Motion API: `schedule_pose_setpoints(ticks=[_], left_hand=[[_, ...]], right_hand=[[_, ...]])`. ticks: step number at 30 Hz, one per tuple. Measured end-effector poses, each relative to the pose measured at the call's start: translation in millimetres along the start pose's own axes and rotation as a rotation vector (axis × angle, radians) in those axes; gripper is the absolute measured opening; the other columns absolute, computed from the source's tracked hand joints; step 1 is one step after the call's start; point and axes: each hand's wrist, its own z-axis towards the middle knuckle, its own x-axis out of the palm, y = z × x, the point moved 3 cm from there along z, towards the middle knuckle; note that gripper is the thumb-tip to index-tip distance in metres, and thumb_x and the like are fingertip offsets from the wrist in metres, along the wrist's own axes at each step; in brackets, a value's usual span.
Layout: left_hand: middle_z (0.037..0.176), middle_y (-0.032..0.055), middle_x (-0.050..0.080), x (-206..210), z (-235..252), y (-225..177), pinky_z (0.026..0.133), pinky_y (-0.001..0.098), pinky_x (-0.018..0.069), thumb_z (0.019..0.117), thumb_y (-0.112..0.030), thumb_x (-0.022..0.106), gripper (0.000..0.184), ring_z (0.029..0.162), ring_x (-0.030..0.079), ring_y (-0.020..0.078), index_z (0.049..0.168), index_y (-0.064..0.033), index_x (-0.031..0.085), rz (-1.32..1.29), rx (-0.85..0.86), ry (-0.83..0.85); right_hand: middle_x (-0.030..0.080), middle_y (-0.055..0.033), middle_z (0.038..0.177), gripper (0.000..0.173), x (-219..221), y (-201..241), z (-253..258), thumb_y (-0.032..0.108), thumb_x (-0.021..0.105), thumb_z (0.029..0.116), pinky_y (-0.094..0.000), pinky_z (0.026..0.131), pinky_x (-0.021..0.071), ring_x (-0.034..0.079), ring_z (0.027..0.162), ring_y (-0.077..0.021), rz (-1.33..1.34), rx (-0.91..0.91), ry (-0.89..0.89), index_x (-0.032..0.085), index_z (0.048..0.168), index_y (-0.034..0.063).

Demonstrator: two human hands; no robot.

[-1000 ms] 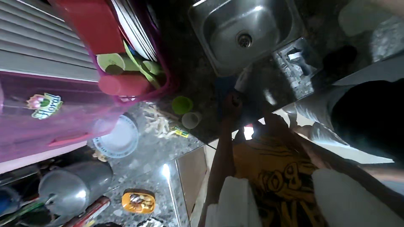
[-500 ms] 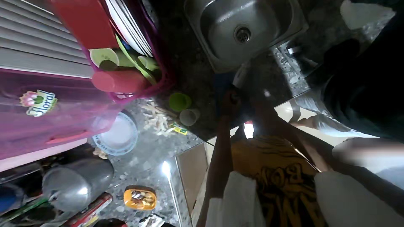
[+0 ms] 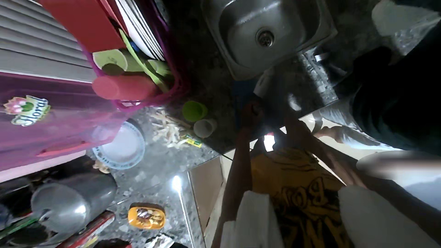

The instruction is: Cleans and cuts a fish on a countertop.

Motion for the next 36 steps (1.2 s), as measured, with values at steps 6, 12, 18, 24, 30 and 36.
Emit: schedule_pose_setpoints(ticks=[6,12,18,24,30,36], left_hand=[[0.117,0.0193,0.067,-11.5,2.4,-8.0,0.089,0.0484,0.0581,0.0900,-0.017,0.078,0.046,0.102,0.069,0.0305,0.129,-0.0038,0.059,0.028,-0.031,0.034],[0.116,0.0127,0.070,-24.0,-29.0,11.9,0.085,0.0464,0.0594,0.0860,-0.022,0.081,0.047,0.098,0.070,0.0239,0.127,-0.0106,0.063,0.068,-0.013,-0.047],[0.110,0.0125,0.070,-59.6,-52.4,-9.9,0.088,0.0384,0.0592,0.0810,-0.013,0.083,0.043,0.100,0.068,0.0192,0.118,0.0000,0.064,-0.115,0.152,-0.286],[0.114,0.0106,0.067,-79.9,-63.0,-49.2,0.082,0.0362,0.0622,0.0817,-0.015,0.082,0.050,0.099,0.069,0.0171,0.123,-0.0001,0.058,-0.331,0.223,-0.346],[0.121,0.0112,0.066,-80.9,-57.9,-80.1,0.087,0.0359,0.0616,0.0823,-0.008,0.078,0.052,0.107,0.068,0.0169,0.128,0.0021,0.054,-0.429,0.321,-0.298],[0.123,0.0155,0.068,-65.8,-41.7,-90.3,0.089,0.0329,0.0608,0.0897,-0.016,0.074,0.048,0.106,0.069,0.0160,0.128,0.0080,0.059,-0.316,0.337,-0.215]], right_hand=[[0.065,-0.0261,0.127,0.047,-0.6,-4.1,-7.6,0.015,0.046,0.1065,-0.0638,0.093,0.0527,0.066,0.113,-0.0466,-0.049,0.022,-0.005,0.042,0.153,0.0099],[0.060,-0.0269,0.137,0.047,8.2,6.4,15.5,0.016,0.056,0.1032,-0.0620,0.103,0.0482,0.059,0.126,-0.0459,-0.032,-0.039,-0.079,0.049,0.149,0.0053],[0.062,-0.0258,0.132,0.052,-3.5,7.7,-17.7,0.018,0.050,0.1043,-0.0630,0.094,0.0528,0.065,0.115,-0.0459,-0.037,-0.022,-0.021,0.041,0.154,0.0081],[0.069,-0.0274,0.109,0.046,-16.6,-8.3,-60.3,0.032,0.033,0.1122,-0.0623,0.088,0.0536,0.069,0.102,-0.0462,0.120,-0.015,-0.091,0.046,0.149,0.0062],[0.068,-0.0259,0.095,0.043,-16.6,-31.1,-68.6,0.032,0.032,0.1126,-0.0600,0.080,0.0545,0.070,0.092,-0.0459,0.178,0.004,-0.201,0.051,0.135,0.0000],[0.069,-0.0250,0.100,0.043,-14.8,-55.1,-77.7,0.031,0.035,0.1119,-0.0593,0.084,0.0552,0.070,0.095,-0.0431,0.342,0.060,-0.245,0.049,0.141,0.0019]])
